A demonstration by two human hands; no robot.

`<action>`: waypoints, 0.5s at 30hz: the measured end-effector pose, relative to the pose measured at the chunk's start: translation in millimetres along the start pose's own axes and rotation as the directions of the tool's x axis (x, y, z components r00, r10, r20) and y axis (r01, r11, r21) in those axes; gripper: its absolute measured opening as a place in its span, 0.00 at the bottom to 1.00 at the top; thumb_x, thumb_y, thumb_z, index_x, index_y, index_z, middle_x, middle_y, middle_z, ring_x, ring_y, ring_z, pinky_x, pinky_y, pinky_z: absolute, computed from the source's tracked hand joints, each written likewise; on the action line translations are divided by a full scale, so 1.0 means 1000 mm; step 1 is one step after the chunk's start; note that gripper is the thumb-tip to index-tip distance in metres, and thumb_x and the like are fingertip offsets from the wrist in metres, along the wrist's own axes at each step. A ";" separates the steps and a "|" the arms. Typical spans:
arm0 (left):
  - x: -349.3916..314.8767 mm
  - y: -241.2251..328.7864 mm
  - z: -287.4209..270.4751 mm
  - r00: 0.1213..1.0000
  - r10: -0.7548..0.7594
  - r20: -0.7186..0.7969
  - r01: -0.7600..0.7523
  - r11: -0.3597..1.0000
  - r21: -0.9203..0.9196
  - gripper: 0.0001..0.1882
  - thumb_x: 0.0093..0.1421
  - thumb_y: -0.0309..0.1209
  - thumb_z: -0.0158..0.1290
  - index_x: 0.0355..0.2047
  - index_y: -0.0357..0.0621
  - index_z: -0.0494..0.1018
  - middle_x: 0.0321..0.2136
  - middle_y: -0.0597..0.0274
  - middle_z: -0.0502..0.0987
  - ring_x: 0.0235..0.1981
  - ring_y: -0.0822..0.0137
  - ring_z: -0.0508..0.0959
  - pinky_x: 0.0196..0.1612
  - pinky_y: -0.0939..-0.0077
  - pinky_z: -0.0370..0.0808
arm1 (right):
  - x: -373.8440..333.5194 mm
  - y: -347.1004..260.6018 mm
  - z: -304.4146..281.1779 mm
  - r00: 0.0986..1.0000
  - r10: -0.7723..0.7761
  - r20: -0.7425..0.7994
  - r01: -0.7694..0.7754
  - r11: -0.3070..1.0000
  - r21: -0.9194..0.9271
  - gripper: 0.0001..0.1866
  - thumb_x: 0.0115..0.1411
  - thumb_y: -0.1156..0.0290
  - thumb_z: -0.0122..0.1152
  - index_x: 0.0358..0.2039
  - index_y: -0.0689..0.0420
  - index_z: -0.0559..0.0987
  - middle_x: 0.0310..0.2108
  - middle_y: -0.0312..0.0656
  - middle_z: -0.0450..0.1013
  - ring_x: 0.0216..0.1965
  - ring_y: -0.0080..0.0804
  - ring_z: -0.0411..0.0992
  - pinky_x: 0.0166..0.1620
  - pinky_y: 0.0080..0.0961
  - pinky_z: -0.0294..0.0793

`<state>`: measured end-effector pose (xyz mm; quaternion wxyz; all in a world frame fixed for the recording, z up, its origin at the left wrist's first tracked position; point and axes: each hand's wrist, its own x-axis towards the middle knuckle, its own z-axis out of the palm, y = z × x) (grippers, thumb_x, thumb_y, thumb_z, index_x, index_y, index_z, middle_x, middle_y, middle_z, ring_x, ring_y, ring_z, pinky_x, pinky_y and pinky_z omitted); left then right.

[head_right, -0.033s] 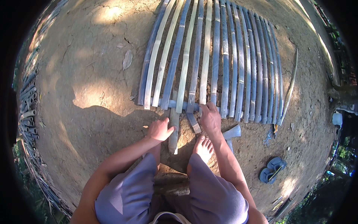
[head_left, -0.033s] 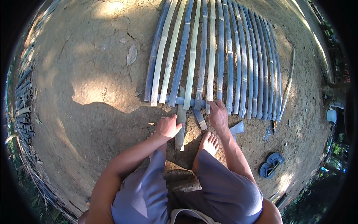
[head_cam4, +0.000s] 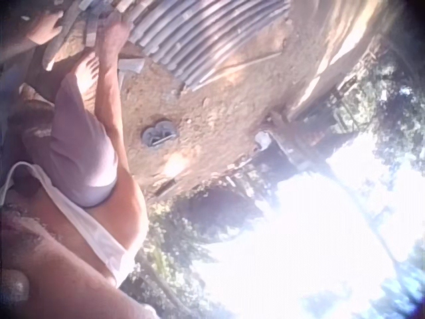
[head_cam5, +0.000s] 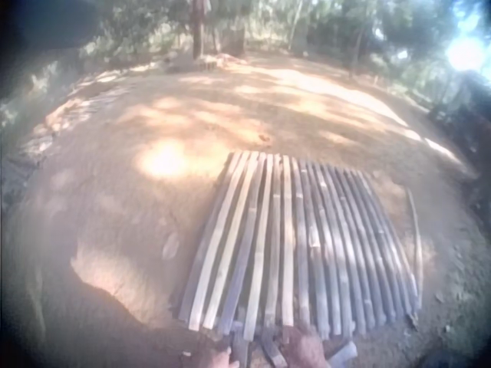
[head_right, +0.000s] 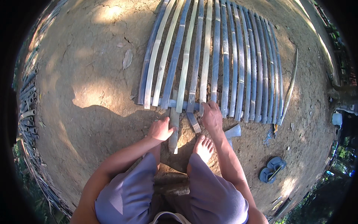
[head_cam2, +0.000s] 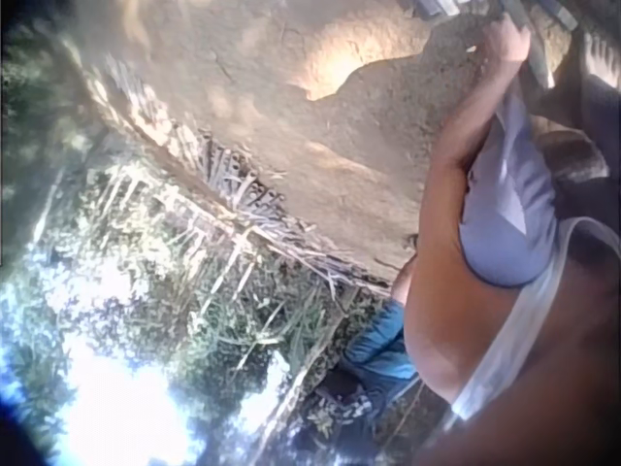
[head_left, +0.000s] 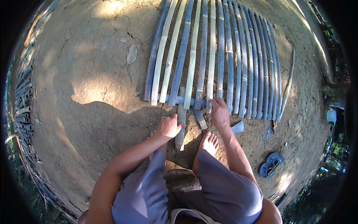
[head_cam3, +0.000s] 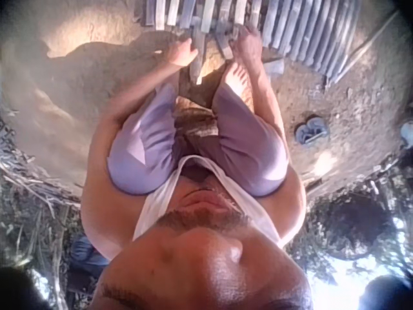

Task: The person assembles a bamboo mat by hand and using a small axe to tap slats into place and secure them with thin strips.

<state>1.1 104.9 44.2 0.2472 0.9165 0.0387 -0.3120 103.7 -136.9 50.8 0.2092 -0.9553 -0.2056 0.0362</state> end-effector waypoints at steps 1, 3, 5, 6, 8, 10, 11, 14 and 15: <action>0.001 -0.001 0.004 1.000 0.008 -0.003 -0.008 0.999 -0.032 0.35 0.62 0.53 0.60 0.49 0.28 0.69 0.28 0.37 0.82 0.33 0.40 0.85 0.39 0.49 0.83 | 0.007 0.004 -0.002 0.999 -0.010 0.037 0.013 0.998 -0.069 0.14 0.61 0.80 0.57 0.47 0.57 0.83 0.39 0.48 0.74 0.43 0.50 0.76 0.44 0.42 0.79; 0.005 -0.003 0.012 1.000 0.023 -0.010 -0.024 0.995 -0.095 0.39 0.60 0.54 0.62 0.50 0.26 0.65 0.25 0.35 0.81 0.31 0.37 0.84 0.39 0.47 0.82 | 0.017 0.006 -0.003 0.991 -0.042 0.127 0.049 0.998 -0.047 0.12 0.60 0.78 0.58 0.44 0.59 0.82 0.39 0.48 0.73 0.45 0.50 0.75 0.47 0.43 0.78; 0.007 -0.005 0.012 0.999 0.038 -0.020 -0.041 0.990 -0.135 0.39 0.59 0.53 0.63 0.49 0.25 0.64 0.26 0.34 0.81 0.32 0.37 0.84 0.40 0.47 0.82 | 0.031 0.004 -0.001 0.983 -0.118 0.139 0.129 0.989 -0.069 0.10 0.60 0.76 0.59 0.42 0.60 0.82 0.38 0.48 0.73 0.44 0.49 0.75 0.47 0.43 0.78; 0.009 -0.005 0.012 0.999 0.046 -0.025 -0.050 0.987 -0.155 0.40 0.59 0.53 0.64 0.49 0.24 0.64 0.27 0.34 0.81 0.33 0.37 0.84 0.40 0.47 0.83 | 0.036 0.003 -0.001 0.973 -0.131 0.192 0.149 0.985 -0.084 0.10 0.59 0.75 0.61 0.41 0.60 0.82 0.38 0.47 0.73 0.45 0.49 0.75 0.48 0.43 0.78; 0.011 0.002 0.006 1.000 -0.012 0.008 0.014 0.987 -0.163 0.40 0.57 0.51 0.65 0.49 0.24 0.63 0.29 0.32 0.81 0.34 0.37 0.84 0.41 0.47 0.83 | 0.046 0.000 -0.005 0.945 -0.147 0.293 0.186 0.976 -0.109 0.10 0.57 0.72 0.64 0.40 0.60 0.82 0.39 0.47 0.73 0.46 0.48 0.75 0.49 0.43 0.79; 0.013 0.007 0.002 0.998 -0.048 0.028 0.053 0.983 -0.178 0.39 0.55 0.49 0.67 0.49 0.24 0.63 0.31 0.31 0.81 0.36 0.36 0.84 0.42 0.48 0.83 | 0.053 -0.005 -0.010 0.907 -0.159 0.389 0.225 0.966 -0.128 0.11 0.56 0.69 0.66 0.38 0.60 0.82 0.39 0.47 0.73 0.47 0.47 0.75 0.50 0.42 0.79; 0.013 0.009 0.000 0.998 -0.055 0.031 0.060 0.980 -0.191 0.39 0.55 0.47 0.67 0.49 0.24 0.63 0.32 0.30 0.81 0.37 0.36 0.84 0.43 0.48 0.83 | 0.055 -0.009 -0.012 0.886 -0.164 0.434 0.244 0.960 -0.135 0.12 0.55 0.68 0.68 0.37 0.60 0.82 0.39 0.47 0.73 0.48 0.47 0.75 0.50 0.42 0.79; 0.014 0.009 0.001 0.997 -0.075 0.016 0.077 0.975 -0.207 0.38 0.53 0.44 0.67 0.49 0.24 0.62 0.33 0.29 0.81 0.38 0.36 0.84 0.43 0.48 0.83 | 0.055 -0.020 -0.021 0.866 -0.190 0.463 0.280 0.951 -0.133 0.14 0.51 0.66 0.72 0.37 0.59 0.83 0.40 0.45 0.74 0.49 0.45 0.75 0.52 0.40 0.80; 0.015 0.008 0.003 0.997 -0.082 0.007 0.082 0.975 -0.209 0.38 0.53 0.43 0.67 0.49 0.24 0.62 0.33 0.28 0.81 0.39 0.36 0.84 0.44 0.48 0.83 | 0.055 -0.019 -0.018 0.865 -0.195 0.461 0.287 0.948 -0.136 0.15 0.51 0.65 0.73 0.37 0.59 0.83 0.41 0.45 0.74 0.50 0.44 0.75 0.53 0.40 0.80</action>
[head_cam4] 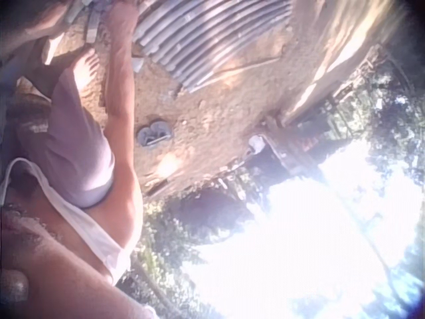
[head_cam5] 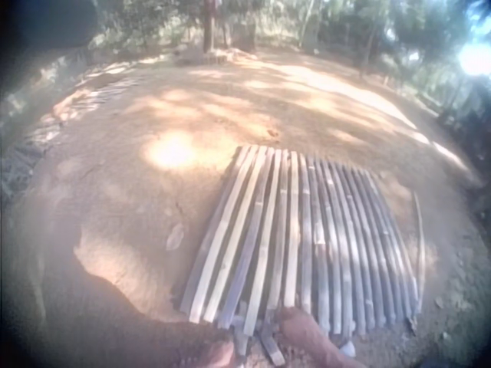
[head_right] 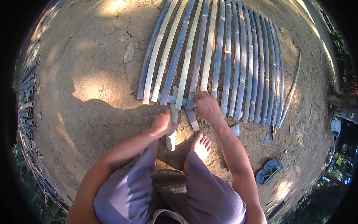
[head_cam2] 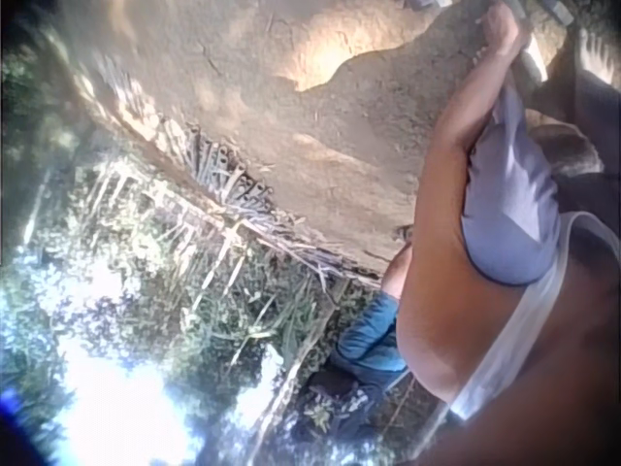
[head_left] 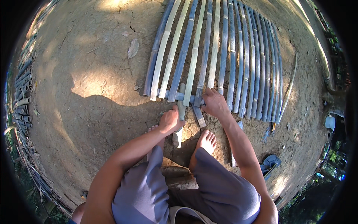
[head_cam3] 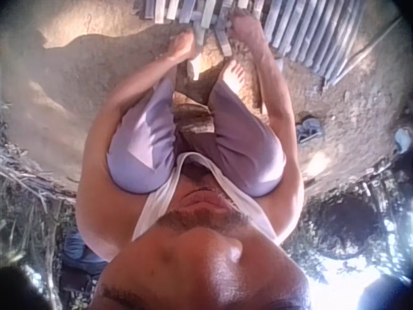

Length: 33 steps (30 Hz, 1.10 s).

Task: The person assembles a bamboo mat by hand and using a small axe to tap slats into place and secure them with thin strips.

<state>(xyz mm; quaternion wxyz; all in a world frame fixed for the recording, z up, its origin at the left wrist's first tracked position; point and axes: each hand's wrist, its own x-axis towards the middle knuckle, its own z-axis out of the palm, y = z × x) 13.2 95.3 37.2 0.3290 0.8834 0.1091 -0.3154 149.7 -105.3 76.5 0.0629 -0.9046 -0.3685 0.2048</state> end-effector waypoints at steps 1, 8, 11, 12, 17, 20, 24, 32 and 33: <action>0.002 0.001 0.001 1.000 -0.003 0.014 0.003 1.000 -0.005 0.38 0.52 0.43 0.67 0.49 0.24 0.62 0.33 0.28 0.81 0.39 0.35 0.84 0.44 0.48 0.83 | 0.001 0.003 0.005 1.000 0.001 -0.002 -0.001 1.000 -0.008 0.16 0.50 0.65 0.74 0.38 0.59 0.83 0.41 0.44 0.74 0.50 0.44 0.75 0.53 0.39 0.80; 0.004 0.003 0.004 0.998 0.018 0.063 -0.020 0.999 0.043 0.39 0.52 0.42 0.67 0.51 0.24 0.61 0.33 0.29 0.81 0.37 0.35 0.84 0.42 0.50 0.84 | 0.001 0.006 0.003 0.997 0.065 0.029 -0.066 0.998 0.020 0.19 0.48 0.62 0.76 0.39 0.58 0.84 0.42 0.43 0.73 0.52 0.42 0.74 0.54 0.39 0.80; 0.007 0.007 0.007 0.998 0.010 0.057 -0.013 0.999 0.047 0.40 0.52 0.42 0.68 0.52 0.24 0.61 0.32 0.30 0.82 0.36 0.35 0.84 0.41 0.49 0.84 | 0.002 0.008 0.007 0.998 0.045 0.034 -0.046 0.999 0.015 0.20 0.47 0.61 0.77 0.39 0.57 0.84 0.42 0.42 0.74 0.52 0.41 0.74 0.55 0.39 0.80; 0.008 0.010 0.007 0.998 0.009 0.058 -0.012 0.999 0.043 0.41 0.52 0.42 0.68 0.52 0.24 0.61 0.32 0.30 0.82 0.36 0.34 0.84 0.41 0.49 0.84 | 0.001 0.010 0.008 0.998 0.051 0.034 -0.052 0.999 0.004 0.20 0.47 0.61 0.77 0.39 0.57 0.84 0.43 0.42 0.74 0.52 0.41 0.74 0.54 0.39 0.80; 0.007 -0.001 0.011 0.999 0.045 -0.004 -0.044 0.997 0.058 0.42 0.51 0.47 0.69 0.51 0.24 0.62 0.30 0.30 0.81 0.35 0.34 0.84 0.40 0.49 0.85 | 0.001 0.007 0.003 0.999 0.035 0.038 -0.036 0.999 0.027 0.19 0.51 0.63 0.74 0.42 0.57 0.84 0.43 0.43 0.74 0.51 0.43 0.74 0.53 0.41 0.79; 0.001 -0.003 -0.002 0.992 0.103 -0.069 -0.093 0.987 0.134 0.38 0.54 0.50 0.69 0.46 0.26 0.67 0.28 0.32 0.81 0.34 0.35 0.84 0.39 0.49 0.84 | -0.011 0.017 0.009 0.977 0.048 -0.210 -0.004 0.978 0.207 0.18 0.56 0.72 0.69 0.48 0.57 0.84 0.40 0.44 0.75 0.46 0.46 0.76 0.50 0.40 0.79; 0.006 0.015 -0.026 0.969 0.167 -0.183 -0.148 0.983 0.111 0.32 0.58 0.52 0.66 0.40 0.31 0.73 0.26 0.38 0.81 0.31 0.38 0.84 0.37 0.48 0.82 | -0.022 0.016 0.027 0.938 0.167 -0.302 0.015 0.855 0.519 0.18 0.61 0.80 0.64 0.53 0.56 0.83 0.37 0.44 0.79 0.38 0.35 0.79 0.44 0.31 0.79; 0.033 0.025 -0.025 0.975 0.057 -0.215 -0.079 0.992 -0.095 0.23 0.61 0.45 0.64 0.28 0.32 0.79 0.24 0.39 0.81 0.32 0.40 0.84 0.36 0.49 0.79 | 0.018 -0.028 0.073 0.878 0.457 -0.140 -0.052 0.382 0.923 0.05 0.66 0.77 0.65 0.41 0.63 0.81 0.35 0.41 0.83 0.39 0.22 0.80 0.42 0.21 0.79; 0.034 0.025 -0.026 0.978 0.050 -0.204 -0.069 0.994 -0.088 0.23 0.61 0.45 0.65 0.29 0.31 0.80 0.25 0.38 0.81 0.32 0.40 0.84 0.37 0.50 0.81 | 0.019 -0.031 0.076 0.882 0.450 -0.141 -0.055 0.395 0.917 0.05 0.66 0.77 0.65 0.41 0.63 0.81 0.34 0.41 0.83 0.38 0.22 0.81 0.41 0.22 0.79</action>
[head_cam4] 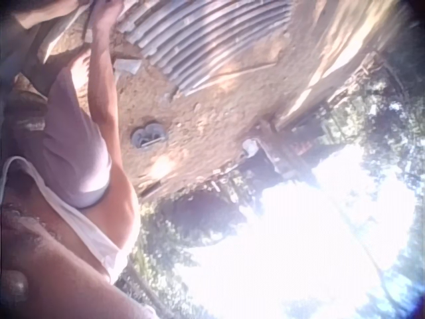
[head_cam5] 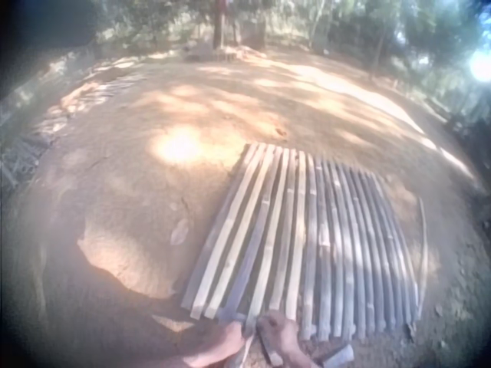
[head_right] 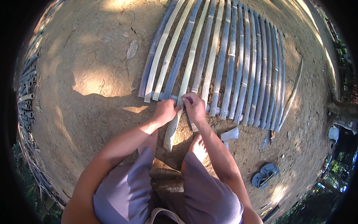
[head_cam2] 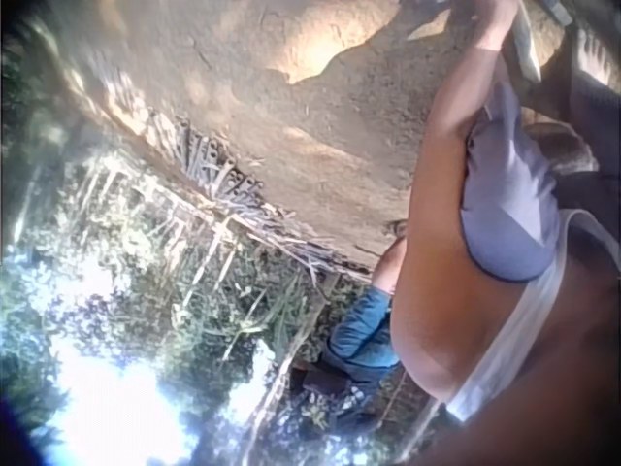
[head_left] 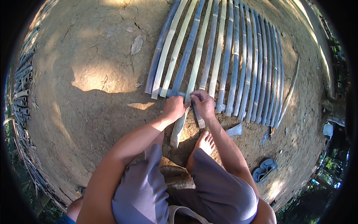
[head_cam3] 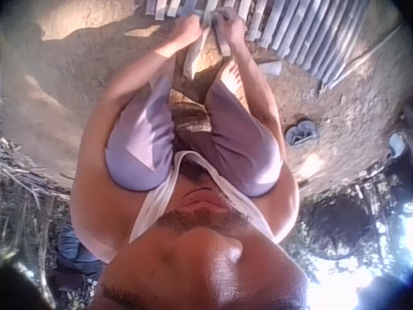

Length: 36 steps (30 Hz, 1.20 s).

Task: The person assembles a bamboo mat by hand and using a small axe to tap slats into place and secure them with thin strips.

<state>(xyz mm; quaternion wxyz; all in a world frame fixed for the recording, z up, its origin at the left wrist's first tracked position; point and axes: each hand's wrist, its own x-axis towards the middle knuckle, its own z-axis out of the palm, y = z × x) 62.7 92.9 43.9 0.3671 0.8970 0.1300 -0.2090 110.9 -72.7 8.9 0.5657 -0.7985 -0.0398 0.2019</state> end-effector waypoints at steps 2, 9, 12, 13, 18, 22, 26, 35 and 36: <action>0.002 0.001 -0.002 1.000 -0.021 0.023 0.021 1.000 0.003 0.22 0.60 0.44 0.65 0.31 0.30 0.81 0.27 0.37 0.82 0.33 0.40 0.85 0.38 0.50 0.82 | -0.002 -0.002 0.006 1.000 -0.010 -0.024 0.008 0.998 -0.063 0.04 0.65 0.77 0.65 0.39 0.62 0.82 0.33 0.41 0.83 0.35 0.24 0.82 0.38 0.23 0.80; 0.005 0.001 -0.001 0.998 -0.059 0.029 0.060 0.998 -0.014 0.22 0.59 0.43 0.66 0.33 0.30 0.81 0.29 0.37 0.82 0.35 0.39 0.85 0.41 0.49 0.81 | -0.008 -0.010 0.008 0.980 -0.192 -0.054 0.162 0.926 -0.340 0.04 0.63 0.76 0.67 0.38 0.60 0.83 0.32 0.47 0.83 0.32 0.34 0.83 0.36 0.28 0.80; 0.005 0.001 -0.001 0.998 -0.055 0.030 0.055 0.998 -0.006 0.21 0.58 0.43 0.67 0.33 0.31 0.81 0.30 0.37 0.83 0.36 0.39 0.85 0.41 0.50 0.82 | -0.009 -0.003 0.009 0.942 -0.333 -0.045 0.287 0.867 -0.407 0.04 0.62 0.77 0.67 0.38 0.59 0.83 0.33 0.49 0.82 0.32 0.41 0.82 0.36 0.33 0.81; 0.007 0.002 -0.002 0.998 -0.050 0.030 0.050 0.999 -0.001 0.21 0.58 0.43 0.67 0.33 0.32 0.81 0.31 0.37 0.83 0.37 0.39 0.85 0.41 0.50 0.82 | -0.008 -0.003 0.010 0.933 -0.358 -0.050 0.308 0.860 -0.407 0.04 0.61 0.78 0.66 0.37 0.59 0.82 0.33 0.49 0.82 0.33 0.43 0.82 0.36 0.34 0.81; 0.003 0.000 -0.005 0.996 0.022 -0.083 -0.025 0.999 -0.026 0.16 0.57 0.35 0.67 0.37 0.35 0.79 0.32 0.39 0.82 0.37 0.40 0.84 0.41 0.49 0.81 | -0.012 -0.018 0.013 0.891 -0.453 0.020 0.412 0.791 -0.453 0.06 0.59 0.82 0.63 0.36 0.59 0.81 0.32 0.48 0.80 0.31 0.50 0.81 0.35 0.39 0.81; 0.007 -0.010 0.014 0.932 0.218 -0.291 -0.261 0.958 -0.121 0.08 0.57 0.23 0.61 0.38 0.38 0.79 0.36 0.48 0.80 0.39 0.44 0.82 0.42 0.53 0.79 | -0.013 -0.018 0.010 0.828 -0.560 0.039 0.513 0.726 -0.458 0.07 0.56 0.84 0.63 0.36 0.60 0.81 0.33 0.48 0.80 0.34 0.50 0.80 0.37 0.40 0.81; 0.011 -0.015 0.018 0.885 0.283 -0.370 -0.361 0.918 -0.163 0.08 0.56 0.20 0.60 0.38 0.37 0.80 0.35 0.48 0.82 0.38 0.45 0.82 0.41 0.55 0.79 | -0.016 -0.020 0.008 0.813 -0.579 0.056 0.533 0.702 -0.472 0.10 0.56 0.84 0.63 0.38 0.61 0.82 0.35 0.48 0.80 0.36 0.49 0.81 0.39 0.39 0.82; 0.013 -0.016 0.025 0.857 0.316 -0.406 -0.400 0.906 -0.138 0.07 0.56 0.20 0.60 0.36 0.36 0.81 0.33 0.48 0.82 0.35 0.46 0.83 0.38 0.57 0.80 | -0.028 -0.030 0.003 0.812 -0.583 -0.012 0.515 0.726 -0.455 0.16 0.58 0.86 0.60 0.47 0.61 0.83 0.39 0.50 0.80 0.37 0.49 0.81 0.40 0.37 0.82; 0.015 -0.013 0.026 0.856 0.317 -0.409 -0.407 0.901 -0.153 0.05 0.58 0.21 0.60 0.36 0.36 0.81 0.32 0.48 0.82 0.34 0.46 0.83 0.37 0.58 0.80 | -0.032 -0.032 -0.003 0.823 -0.562 -0.082 0.480 0.765 -0.429 0.18 0.59 0.85 0.60 0.50 0.61 0.83 0.40 0.52 0.80 0.39 0.49 0.81 0.40 0.36 0.82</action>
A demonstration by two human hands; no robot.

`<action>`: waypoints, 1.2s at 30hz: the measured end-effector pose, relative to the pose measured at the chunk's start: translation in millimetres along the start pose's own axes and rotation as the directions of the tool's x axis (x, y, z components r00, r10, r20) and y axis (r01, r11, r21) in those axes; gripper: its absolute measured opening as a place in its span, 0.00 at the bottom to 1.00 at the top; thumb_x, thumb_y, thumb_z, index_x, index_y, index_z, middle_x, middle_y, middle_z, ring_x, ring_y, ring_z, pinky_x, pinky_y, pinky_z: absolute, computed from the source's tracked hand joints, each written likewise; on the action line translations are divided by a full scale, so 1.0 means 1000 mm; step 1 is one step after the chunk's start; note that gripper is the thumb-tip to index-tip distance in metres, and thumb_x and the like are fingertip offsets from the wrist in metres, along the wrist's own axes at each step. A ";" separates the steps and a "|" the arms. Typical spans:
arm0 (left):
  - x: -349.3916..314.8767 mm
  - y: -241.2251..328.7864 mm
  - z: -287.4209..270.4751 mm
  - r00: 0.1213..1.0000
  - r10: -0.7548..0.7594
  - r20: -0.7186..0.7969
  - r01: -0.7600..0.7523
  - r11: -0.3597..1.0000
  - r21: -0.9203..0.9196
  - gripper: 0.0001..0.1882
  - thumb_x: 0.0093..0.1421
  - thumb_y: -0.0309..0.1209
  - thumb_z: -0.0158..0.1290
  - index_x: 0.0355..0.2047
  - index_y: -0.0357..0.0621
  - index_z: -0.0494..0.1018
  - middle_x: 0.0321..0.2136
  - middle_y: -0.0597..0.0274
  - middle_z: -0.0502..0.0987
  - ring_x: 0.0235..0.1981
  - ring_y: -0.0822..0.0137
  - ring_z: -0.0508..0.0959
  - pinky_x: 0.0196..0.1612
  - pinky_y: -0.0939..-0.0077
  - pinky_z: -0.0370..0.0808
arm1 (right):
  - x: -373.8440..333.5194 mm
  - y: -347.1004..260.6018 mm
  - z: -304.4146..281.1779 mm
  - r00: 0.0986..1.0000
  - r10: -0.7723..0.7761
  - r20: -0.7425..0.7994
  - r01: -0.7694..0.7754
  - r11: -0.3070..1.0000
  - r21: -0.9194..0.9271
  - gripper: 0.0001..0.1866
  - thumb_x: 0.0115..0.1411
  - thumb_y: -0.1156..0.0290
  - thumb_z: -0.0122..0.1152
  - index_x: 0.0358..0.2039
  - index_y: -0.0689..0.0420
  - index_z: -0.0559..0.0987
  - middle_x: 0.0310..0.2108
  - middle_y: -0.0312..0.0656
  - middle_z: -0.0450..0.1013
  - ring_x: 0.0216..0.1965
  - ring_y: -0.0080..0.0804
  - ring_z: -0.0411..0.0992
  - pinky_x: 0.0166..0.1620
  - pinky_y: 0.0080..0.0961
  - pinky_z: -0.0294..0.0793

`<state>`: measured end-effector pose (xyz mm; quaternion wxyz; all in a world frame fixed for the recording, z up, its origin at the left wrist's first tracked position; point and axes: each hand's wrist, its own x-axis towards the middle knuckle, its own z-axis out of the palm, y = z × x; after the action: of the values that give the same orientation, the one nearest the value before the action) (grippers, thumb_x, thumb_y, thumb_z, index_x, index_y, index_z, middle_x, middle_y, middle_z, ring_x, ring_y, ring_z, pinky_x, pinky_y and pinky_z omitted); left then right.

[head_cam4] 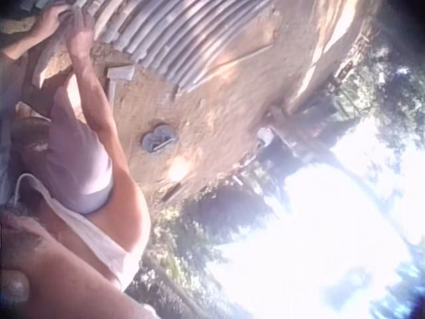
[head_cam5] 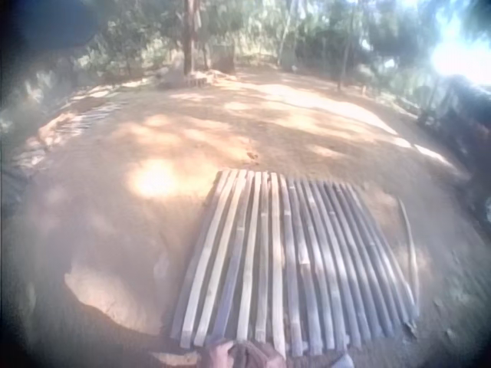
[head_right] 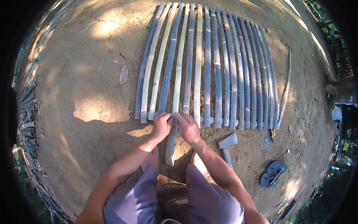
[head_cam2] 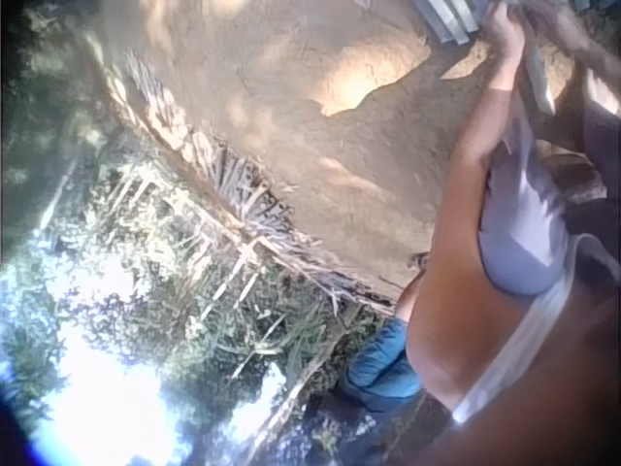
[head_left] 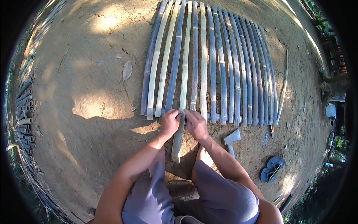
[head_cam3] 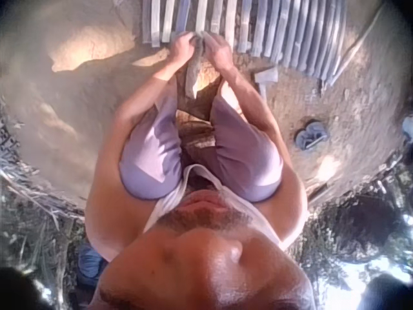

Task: The person assembles a bamboo mat by hand and using a small axe to tap slats into place and secure them with thin strips.

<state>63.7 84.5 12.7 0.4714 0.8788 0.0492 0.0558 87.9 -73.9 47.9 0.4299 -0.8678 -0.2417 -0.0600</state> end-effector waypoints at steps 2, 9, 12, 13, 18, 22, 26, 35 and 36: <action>-0.001 -0.005 0.002 0.999 -0.035 -0.024 0.035 0.999 -0.017 0.05 0.59 0.24 0.62 0.35 0.37 0.82 0.31 0.49 0.83 0.32 0.49 0.84 0.35 0.61 0.79 | -0.018 0.009 -0.018 0.981 0.187 -0.042 -0.189 0.980 -0.057 0.17 0.60 0.84 0.61 0.51 0.61 0.82 0.42 0.53 0.80 0.41 0.49 0.81 0.43 0.35 0.81; -0.003 0.000 -0.006 0.992 -0.121 -0.020 0.120 0.991 -0.056 0.06 0.60 0.27 0.63 0.36 0.37 0.83 0.31 0.51 0.84 0.32 0.53 0.84 0.36 0.64 0.78 | -0.130 0.028 -0.127 0.838 0.535 -0.108 -0.513 0.705 -0.490 0.23 0.63 0.66 0.66 0.56 0.59 0.74 0.48 0.52 0.73 0.51 0.54 0.72 0.51 0.45 0.73; -0.003 0.003 0.002 0.995 -0.098 -0.005 0.098 0.995 -0.032 0.06 0.60 0.26 0.63 0.36 0.38 0.84 0.32 0.52 0.84 0.32 0.54 0.84 0.36 0.65 0.79 | -0.174 0.022 -0.155 0.708 0.704 -0.047 -0.617 0.585 -0.525 0.29 0.58 0.62 0.71 0.56 0.58 0.72 0.49 0.53 0.73 0.51 0.57 0.72 0.51 0.47 0.73; -0.005 -0.002 -0.001 0.996 -0.092 -0.017 0.092 0.996 -0.004 0.06 0.60 0.26 0.63 0.37 0.38 0.84 0.32 0.52 0.84 0.32 0.55 0.85 0.36 0.65 0.80 | -0.180 0.022 -0.155 0.696 0.717 -0.035 -0.625 0.581 -0.522 0.30 0.57 0.61 0.72 0.56 0.58 0.71 0.49 0.53 0.73 0.50 0.57 0.73 0.50 0.47 0.73; -0.003 0.001 0.003 0.998 -0.056 -0.032 0.058 0.997 0.047 0.05 0.60 0.25 0.63 0.36 0.38 0.84 0.33 0.53 0.84 0.31 0.56 0.84 0.35 0.65 0.80 | -0.202 0.044 -0.170 0.577 0.817 0.008 -0.703 0.502 -0.505 0.31 0.50 0.58 0.78 0.49 0.59 0.75 0.37 0.53 0.78 0.40 0.54 0.78 0.44 0.46 0.76; -0.004 0.001 0.003 0.998 -0.022 -0.054 0.024 0.999 0.045 0.04 0.60 0.25 0.62 0.35 0.38 0.83 0.32 0.53 0.84 0.31 0.56 0.84 0.35 0.64 0.80 | -0.181 0.042 -0.178 0.444 0.887 0.127 -0.758 0.448 -0.474 0.23 0.48 0.55 0.76 0.34 0.62 0.80 0.26 0.53 0.78 0.31 0.52 0.79 0.36 0.44 0.76; -0.003 0.004 0.004 0.998 -0.011 -0.054 0.013 0.999 0.044 0.04 0.60 0.24 0.62 0.35 0.38 0.83 0.32 0.53 0.83 0.31 0.56 0.84 0.35 0.64 0.80 | -0.170 0.033 -0.178 0.414 0.905 0.096 -0.792 0.410 -0.452 0.23 0.48 0.54 0.74 0.27 0.63 0.80 0.21 0.52 0.76 0.26 0.50 0.77 0.34 0.44 0.74; -0.004 0.001 0.007 0.998 0.053 -0.046 -0.050 0.997 0.055 0.04 0.60 0.23 0.61 0.36 0.38 0.83 0.32 0.56 0.83 0.32 0.56 0.84 0.35 0.63 0.80 | -0.156 0.018 -0.181 0.316 0.939 0.132 -0.905 0.341 -0.255 0.22 0.50 0.55 0.74 0.26 0.63 0.79 0.19 0.47 0.75 0.22 0.38 0.75 0.30 0.38 0.72; -0.005 -0.001 0.007 0.998 0.049 -0.034 -0.048 0.997 0.054 0.05 0.59 0.22 0.61 0.36 0.38 0.82 0.33 0.56 0.82 0.31 0.54 0.83 0.35 0.62 0.80 | -0.145 0.007 -0.181 0.344 0.933 0.106 -0.899 0.360 -0.249 0.21 0.50 0.56 0.74 0.26 0.63 0.79 0.19 0.46 0.75 0.22 0.36 0.75 0.29 0.36 0.72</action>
<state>60.0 78.6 7.6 0.4455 0.8907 0.0377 0.0815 -16.7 -270.8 110.0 0.2932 -0.8826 0.2445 0.2745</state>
